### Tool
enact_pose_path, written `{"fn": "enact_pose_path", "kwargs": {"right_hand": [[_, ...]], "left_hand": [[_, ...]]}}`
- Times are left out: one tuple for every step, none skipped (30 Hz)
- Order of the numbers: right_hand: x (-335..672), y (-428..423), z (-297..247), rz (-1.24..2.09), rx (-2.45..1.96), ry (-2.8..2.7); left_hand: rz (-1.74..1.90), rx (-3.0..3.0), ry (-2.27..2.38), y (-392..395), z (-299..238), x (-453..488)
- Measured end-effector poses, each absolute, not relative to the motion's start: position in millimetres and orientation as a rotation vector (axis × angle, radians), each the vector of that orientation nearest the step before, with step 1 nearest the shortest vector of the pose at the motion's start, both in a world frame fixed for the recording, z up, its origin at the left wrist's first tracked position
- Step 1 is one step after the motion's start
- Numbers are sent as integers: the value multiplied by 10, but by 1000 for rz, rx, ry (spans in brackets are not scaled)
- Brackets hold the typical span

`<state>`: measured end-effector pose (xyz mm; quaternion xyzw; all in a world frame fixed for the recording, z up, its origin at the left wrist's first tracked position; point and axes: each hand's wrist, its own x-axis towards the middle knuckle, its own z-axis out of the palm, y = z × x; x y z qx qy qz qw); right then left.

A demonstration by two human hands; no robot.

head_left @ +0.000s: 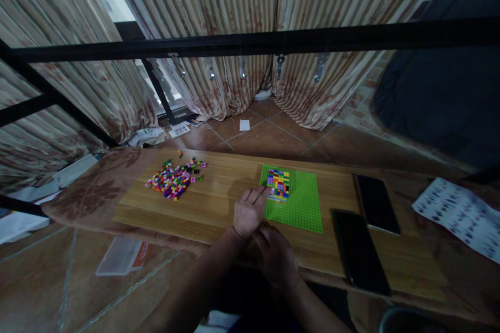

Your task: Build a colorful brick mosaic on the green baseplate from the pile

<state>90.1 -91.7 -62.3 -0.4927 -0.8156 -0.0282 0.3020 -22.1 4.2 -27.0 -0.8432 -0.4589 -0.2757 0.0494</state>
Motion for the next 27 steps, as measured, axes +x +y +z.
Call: {"fn": "enact_pose_path", "kwargs": {"right_hand": [[899,-919,-619,-76,-1304,-2160],[898,-920,-619,-74,-1303,-2157],[897,-922,-621,-69,-1304,-2154],[896,-923,-627,-60,-1308,-2152],[895,-924,-635,-48,-1314,-2152],[893,-925,-644,-34,-1322,-2155],[890,-926,-655,-22,-1332,-2157],[887,-926,-664,-11,-1343,-2158],[884,-927,-671,-4,-1349,-2158],[880,-927,-676,-2,-1351,-2155],[877,-927,-676,-3,-1351,-2150],[874,-926,-672,-2,-1349,-2148],[872,-924,-664,5,-1344,-2149],[871,-922,-652,19,-1341,-2154],[871,-919,-638,36,-1343,-2161],[872,-914,-621,59,-1350,-2170],[874,-909,-604,83,-1361,-2179],[876,-904,-587,105,-1372,-2185],[878,-899,-571,124,-1383,-2184],[881,-896,-556,141,-1387,-2179],[883,-894,-541,162,-1380,-2170],[887,-896,-526,184,-1364,-2154],[892,-902,-509,205,-1337,-2128],[903,-912,-489,221,-1301,-2098],[920,-925,-465,226,-1266,-2061],[947,-939,-438,214,-1241,-2015],[986,-953,-408,187,-1238,-1957]], "left_hand": [[-834,-2577,-1393,46,-269,-225],[-828,-2589,-1385,52,-270,-228],[-824,-2599,-1374,57,-272,-230],[-819,-2607,-1364,63,-276,-231],[-814,-2614,-1356,69,-282,-230],[-816,-2614,-1352,73,-289,-228],[-820,-2614,-1349,78,-297,-224],[-825,-2615,-1346,81,-303,-220],[-832,-2616,-1346,84,-308,-215],[-839,-2615,-1352,87,-310,-210],[-845,-2615,-1359,89,-307,-205],[-847,-2617,-1369,90,-300,-200],[-846,-2622,-1381,90,-288,-197],[-846,-2625,-1395,88,-273,-194],[-842,-2631,-1408,85,-255,-192],[-837,-2643,-1418,81,-236,-191],[-832,-2656,-1427,76,-215,-190],[-829,-2669,-1438,69,-194,-188],[-833,-2679,-1454,60,-174,-186],[-846,-2684,-1475,52,-155,-184],[-871,-2681,-1503,44,-137,-183],[-909,-2666,-1538,37,-121,-183],[-956,-2643,-1581,32,-108,-187],[-1010,-2615,-1631,31,-98,-195],[-1064,-2584,-1689,33,-92,-208],[-1115,-2554,-1758,38,-91,-226],[-1157,-2527,-1835,44,-97,-247]]}}
